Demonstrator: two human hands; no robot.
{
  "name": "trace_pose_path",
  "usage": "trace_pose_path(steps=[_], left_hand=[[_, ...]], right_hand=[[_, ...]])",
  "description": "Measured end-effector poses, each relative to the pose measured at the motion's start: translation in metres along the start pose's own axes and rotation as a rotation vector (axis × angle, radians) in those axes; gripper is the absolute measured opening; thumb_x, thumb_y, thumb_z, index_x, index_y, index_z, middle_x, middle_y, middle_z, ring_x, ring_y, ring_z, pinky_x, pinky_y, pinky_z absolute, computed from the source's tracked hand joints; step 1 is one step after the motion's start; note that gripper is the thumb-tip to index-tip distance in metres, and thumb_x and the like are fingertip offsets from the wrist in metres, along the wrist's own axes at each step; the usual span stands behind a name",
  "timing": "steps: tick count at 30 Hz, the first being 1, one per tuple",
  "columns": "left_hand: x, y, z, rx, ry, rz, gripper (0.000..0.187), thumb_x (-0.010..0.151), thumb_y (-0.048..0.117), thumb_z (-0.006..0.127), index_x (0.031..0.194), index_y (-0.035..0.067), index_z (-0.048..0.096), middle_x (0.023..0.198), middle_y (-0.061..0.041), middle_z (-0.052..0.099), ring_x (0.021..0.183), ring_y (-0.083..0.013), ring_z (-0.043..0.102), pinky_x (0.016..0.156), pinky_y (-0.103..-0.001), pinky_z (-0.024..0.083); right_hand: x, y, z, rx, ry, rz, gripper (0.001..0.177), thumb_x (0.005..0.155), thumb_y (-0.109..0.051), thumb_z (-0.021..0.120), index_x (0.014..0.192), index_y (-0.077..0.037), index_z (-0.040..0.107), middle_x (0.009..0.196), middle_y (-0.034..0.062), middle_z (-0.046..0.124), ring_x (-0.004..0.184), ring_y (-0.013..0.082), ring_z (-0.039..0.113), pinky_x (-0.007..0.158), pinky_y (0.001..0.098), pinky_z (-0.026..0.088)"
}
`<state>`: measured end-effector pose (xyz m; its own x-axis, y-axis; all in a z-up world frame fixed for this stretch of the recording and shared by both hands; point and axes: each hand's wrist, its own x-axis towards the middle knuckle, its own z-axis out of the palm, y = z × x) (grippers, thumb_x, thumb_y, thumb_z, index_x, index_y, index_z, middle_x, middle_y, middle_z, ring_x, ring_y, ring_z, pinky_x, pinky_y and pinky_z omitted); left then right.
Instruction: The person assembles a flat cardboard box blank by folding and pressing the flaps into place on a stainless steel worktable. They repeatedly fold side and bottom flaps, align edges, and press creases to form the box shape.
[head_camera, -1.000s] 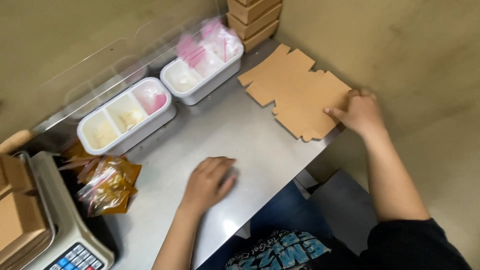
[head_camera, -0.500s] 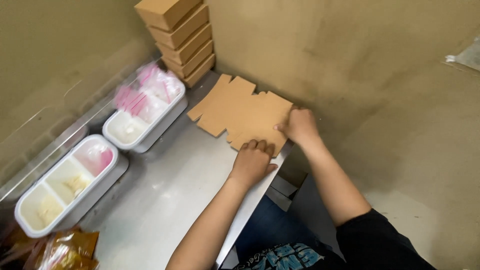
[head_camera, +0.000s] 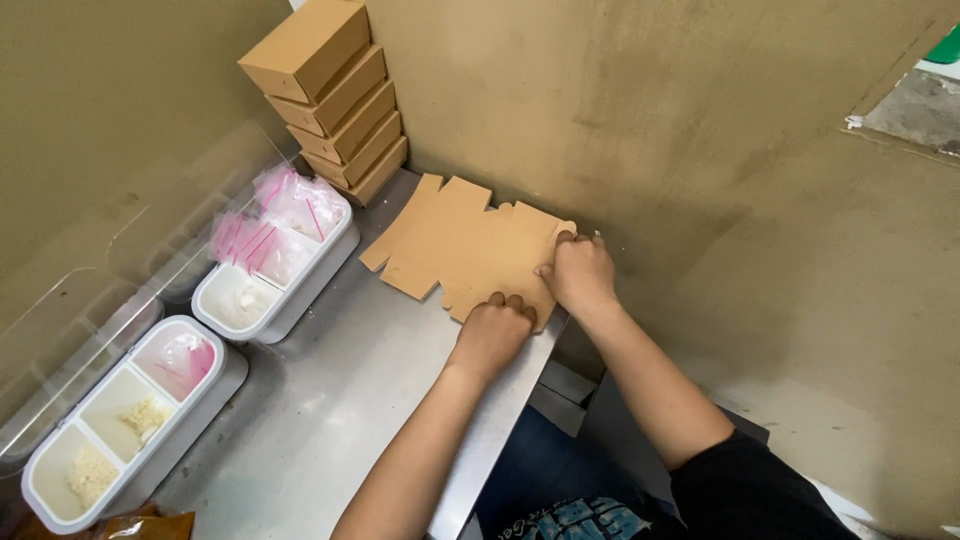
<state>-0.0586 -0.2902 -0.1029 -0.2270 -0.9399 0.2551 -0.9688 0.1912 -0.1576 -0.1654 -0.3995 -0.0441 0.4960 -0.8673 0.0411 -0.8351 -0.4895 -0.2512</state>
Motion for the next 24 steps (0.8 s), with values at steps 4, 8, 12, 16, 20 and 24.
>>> trace_pose_path(steps=[4, 8, 12, 16, 20, 24], left_hand=[[0.001, -0.001, -0.034, -0.049, 0.009, 0.011, 0.019, 0.071, 0.028, 0.065, 0.082, 0.013, 0.068, 0.071, -0.007, 0.061, 0.068, -0.0221, 0.062, 0.054, -0.029, 0.051], [0.0, -0.001, 0.004, -0.01, 0.031, 0.007, 0.011, 0.074, 0.018, 0.06, 0.08, 0.013, 0.067, 0.069, -0.005, 0.06, 0.067, -0.0213, 0.061, 0.053, -0.028, 0.049], [-0.001, -0.001, -0.013, -0.018, 0.026, 0.017, 0.009, 0.074, 0.016, 0.059, 0.078, 0.013, 0.067, 0.069, -0.006, 0.06, 0.067, -0.0209, 0.061, 0.053, -0.027, 0.05], [-0.001, -0.002, -0.014, -0.025, -0.013, 0.018, 0.011, 0.076, 0.01, 0.056, 0.076, 0.012, 0.067, 0.068, -0.006, 0.061, 0.066, -0.0206, 0.062, 0.052, -0.027, 0.051], [0.0, -0.001, -0.016, -0.004, -0.018, 0.023, 0.012, 0.075, 0.01, 0.056, 0.074, 0.014, 0.067, 0.067, -0.005, 0.061, 0.065, -0.0195, 0.062, 0.051, -0.026, 0.051], [0.0, -0.001, -0.02, -0.018, -0.026, 0.038, 0.013, 0.075, 0.007, 0.054, 0.072, 0.012, 0.066, 0.067, -0.006, 0.062, 0.065, -0.0203, 0.063, 0.051, -0.026, 0.052]], right_hand=[[-0.003, -0.003, -0.003, 0.023, 0.032, 0.022, 0.042, 0.074, -0.024, 0.068, 0.101, 0.006, 0.056, 0.093, 0.0229, 0.061, 0.093, 0.0395, 0.057, 0.075, 0.0435, 0.052], [0.006, 0.012, 0.015, 0.042, 0.067, 0.018, 0.036, 0.075, -0.021, 0.066, 0.098, 0.006, 0.057, 0.09, 0.0226, 0.062, 0.089, 0.0389, 0.059, 0.072, 0.0426, 0.053], [0.005, 0.015, 0.015, 0.093, 0.048, 0.066, 0.037, 0.074, -0.021, 0.066, 0.097, 0.007, 0.058, 0.089, 0.0254, 0.062, 0.087, 0.0409, 0.061, 0.071, 0.0452, 0.053], [0.0, 0.01, 0.0, 0.156, 0.011, 0.102, 0.037, 0.074, -0.017, 0.065, 0.102, 0.006, 0.058, 0.092, 0.0276, 0.062, 0.091, 0.0438, 0.06, 0.074, 0.0473, 0.051], [0.002, 0.014, 0.005, 0.157, 0.044, 0.094, 0.036, 0.073, -0.016, 0.066, 0.103, 0.004, 0.058, 0.091, 0.0265, 0.062, 0.09, 0.0434, 0.06, 0.074, 0.0471, 0.051], [0.004, 0.017, 0.006, 0.213, 0.064, 0.124, 0.036, 0.073, -0.014, 0.067, 0.105, 0.001, 0.059, 0.095, 0.0256, 0.062, 0.093, 0.0428, 0.06, 0.077, 0.0467, 0.051]])
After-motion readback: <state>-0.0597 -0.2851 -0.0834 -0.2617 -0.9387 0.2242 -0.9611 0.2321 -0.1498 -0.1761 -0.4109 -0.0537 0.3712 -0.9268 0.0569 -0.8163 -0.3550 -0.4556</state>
